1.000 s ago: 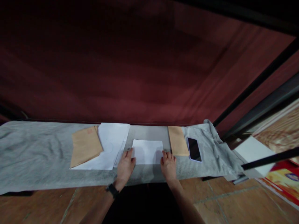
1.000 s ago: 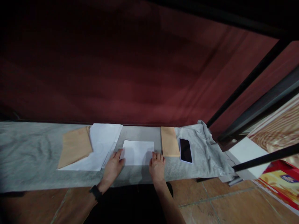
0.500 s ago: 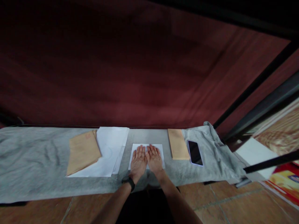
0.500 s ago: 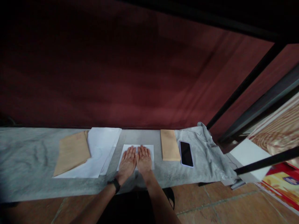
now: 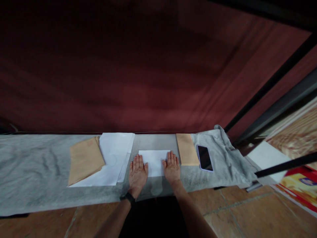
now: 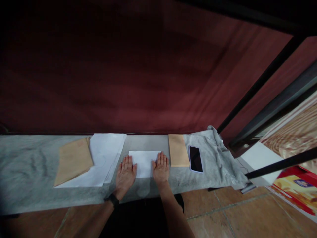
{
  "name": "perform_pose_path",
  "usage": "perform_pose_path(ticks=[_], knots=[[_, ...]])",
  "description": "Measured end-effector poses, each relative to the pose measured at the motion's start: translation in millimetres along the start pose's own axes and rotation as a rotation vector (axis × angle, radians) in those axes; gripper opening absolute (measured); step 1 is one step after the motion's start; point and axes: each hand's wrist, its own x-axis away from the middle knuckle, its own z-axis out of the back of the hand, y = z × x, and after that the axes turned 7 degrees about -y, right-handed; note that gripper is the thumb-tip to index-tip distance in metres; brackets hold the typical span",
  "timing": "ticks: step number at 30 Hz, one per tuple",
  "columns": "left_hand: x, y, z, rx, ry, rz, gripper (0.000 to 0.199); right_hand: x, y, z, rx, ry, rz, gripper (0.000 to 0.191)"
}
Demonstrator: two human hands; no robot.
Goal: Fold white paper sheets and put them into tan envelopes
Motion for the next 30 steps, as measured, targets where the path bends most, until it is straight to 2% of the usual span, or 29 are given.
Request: perform_pose_path(ticks=[3,5,7,10,14,17,21,23,30], knots=[[2.9,6.5,-1.5,0.006,0.043,-0.012,0.063,1.7,-0.9,0.7,0.036,0.01,-0.01,0.057],[4.5,16.4,-3.5,0.012,0.055,-0.082,0.062,1.9,-2.3,1.0,0.067,0.016,-0.011,0.057],[6.3,26.4,-5.7,0.011,0.032,-0.156,0.061,2.0,-2.6,0.8,0.084,0.02,-0.008,0.057],[8.9,33.0,-7.5,-0.014,-0.034,-0.175,0.062,1.7,-0.3,-0.1,0.086,0.033,0.002,0.056],[10.9,28.6,-6.5,-0.043,-0.077,-0.177,0.062,0.6,-2.2,0.7,0.064,0.056,-0.001,0.054],[11.4,26.6,-4.3,-0.057,-0.079,-0.18,0.061,3.0,-17.1,2.5,0.026,0.022,0.0,0.053],[11.9,27.1,0.3,-0.088,-0.138,-0.206,0.058,12.6,-42.5,1.1,-0.057,-0.11,0.199,0.049],[12.2,26.5,3.1,-0.09,-0.164,-0.212,0.059,17.1,-47.1,-0.9,-0.075,-0.132,0.229,0.047],[17.2,13.7,10.0,-0.045,-0.148,-0.114,0.06,24.1,-20.1,1.6,-0.006,-0.08,0.192,0.054]])
